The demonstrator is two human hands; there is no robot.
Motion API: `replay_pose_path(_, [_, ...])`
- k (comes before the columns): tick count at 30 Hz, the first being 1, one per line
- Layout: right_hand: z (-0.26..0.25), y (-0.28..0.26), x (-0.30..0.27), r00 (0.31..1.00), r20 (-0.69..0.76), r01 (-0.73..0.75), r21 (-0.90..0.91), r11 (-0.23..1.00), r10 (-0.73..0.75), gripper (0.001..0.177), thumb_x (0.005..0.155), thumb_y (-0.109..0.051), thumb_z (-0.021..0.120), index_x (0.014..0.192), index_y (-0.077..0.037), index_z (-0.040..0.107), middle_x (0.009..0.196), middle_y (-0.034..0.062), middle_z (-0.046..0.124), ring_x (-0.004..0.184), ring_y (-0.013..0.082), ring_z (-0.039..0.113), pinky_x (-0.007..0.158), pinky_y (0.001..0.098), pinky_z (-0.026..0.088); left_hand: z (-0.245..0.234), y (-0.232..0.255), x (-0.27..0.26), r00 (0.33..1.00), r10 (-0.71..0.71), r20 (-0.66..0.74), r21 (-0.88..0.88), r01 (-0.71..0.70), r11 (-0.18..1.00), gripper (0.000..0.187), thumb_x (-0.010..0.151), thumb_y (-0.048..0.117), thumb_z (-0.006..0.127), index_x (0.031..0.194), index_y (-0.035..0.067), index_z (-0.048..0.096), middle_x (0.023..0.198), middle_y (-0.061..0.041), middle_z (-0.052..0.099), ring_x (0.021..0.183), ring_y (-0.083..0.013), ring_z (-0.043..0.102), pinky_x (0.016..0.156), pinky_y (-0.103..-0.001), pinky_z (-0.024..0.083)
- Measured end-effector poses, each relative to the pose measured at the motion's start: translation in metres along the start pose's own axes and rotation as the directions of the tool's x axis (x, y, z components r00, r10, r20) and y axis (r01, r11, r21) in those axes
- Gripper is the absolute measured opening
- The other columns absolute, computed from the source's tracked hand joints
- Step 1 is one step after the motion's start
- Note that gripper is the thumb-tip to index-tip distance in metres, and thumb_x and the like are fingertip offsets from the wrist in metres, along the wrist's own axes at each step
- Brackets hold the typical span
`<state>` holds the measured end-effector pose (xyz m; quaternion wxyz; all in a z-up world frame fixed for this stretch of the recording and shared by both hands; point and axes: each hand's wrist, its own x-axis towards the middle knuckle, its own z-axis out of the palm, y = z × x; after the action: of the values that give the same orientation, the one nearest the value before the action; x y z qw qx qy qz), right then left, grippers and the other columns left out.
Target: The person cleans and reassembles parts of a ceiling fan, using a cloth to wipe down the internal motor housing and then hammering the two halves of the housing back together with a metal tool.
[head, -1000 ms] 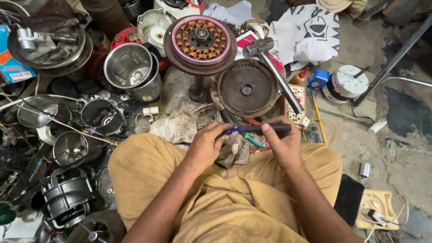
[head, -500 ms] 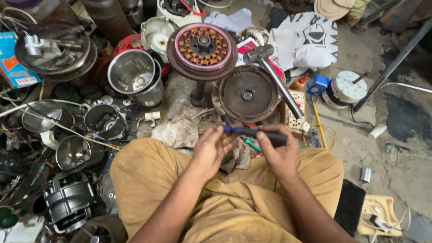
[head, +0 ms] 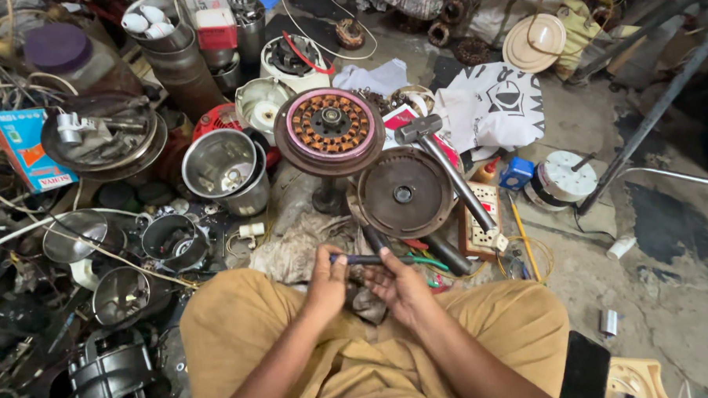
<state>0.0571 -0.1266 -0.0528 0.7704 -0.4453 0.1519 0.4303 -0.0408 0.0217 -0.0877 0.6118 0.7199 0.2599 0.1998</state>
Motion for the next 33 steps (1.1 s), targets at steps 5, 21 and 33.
replay_pose_path(5, [-0.004,0.007,0.012,0.96,-0.277,-0.043,0.023,0.999,0.048,0.047,0.093,-0.043,0.068,0.123,-0.01,0.055,0.118,0.0164,0.061,0.109,0.0385,0.065,0.088,0.0532,0.058,-0.029,-0.035,0.051,0.977,-0.005,-0.215,0.331,0.078,0.94,0.02,0.101,0.021,0.062,0.118,0.011,0.055,0.103,-0.016,0.068,0.096,-0.0359,0.067,0.087,-0.047,0.052])
replay_pose_path(21, [-0.024,-0.075,0.018,0.832,-0.133,0.521,-0.147,0.84,-0.539,0.027,0.097,-0.016,0.066,0.119,-0.001,0.062,0.106,0.0149,0.072,0.083,0.0257,0.07,0.067,0.0379,0.06,0.011,0.176,-0.022,0.796,0.515,0.318,0.535,-0.599,0.596,0.044,0.088,0.007,0.066,0.13,-0.001,0.056,0.142,-0.021,0.049,0.133,-0.0428,0.045,0.108,-0.053,0.038])
replay_pose_path(33, [-0.035,-0.066,-0.063,0.634,-0.094,0.496,-0.712,0.497,-0.767,0.02,0.101,-0.014,0.07,0.111,0.003,0.071,0.089,0.0175,0.07,0.07,0.0175,0.059,0.059,0.0375,0.05,0.054,0.162,0.017,0.926,-0.285,0.248,-0.373,0.363,0.854,0.043,0.097,0.035,0.058,0.131,0.008,0.058,0.11,-0.011,0.071,0.097,-0.0282,0.068,0.084,-0.045,0.054])
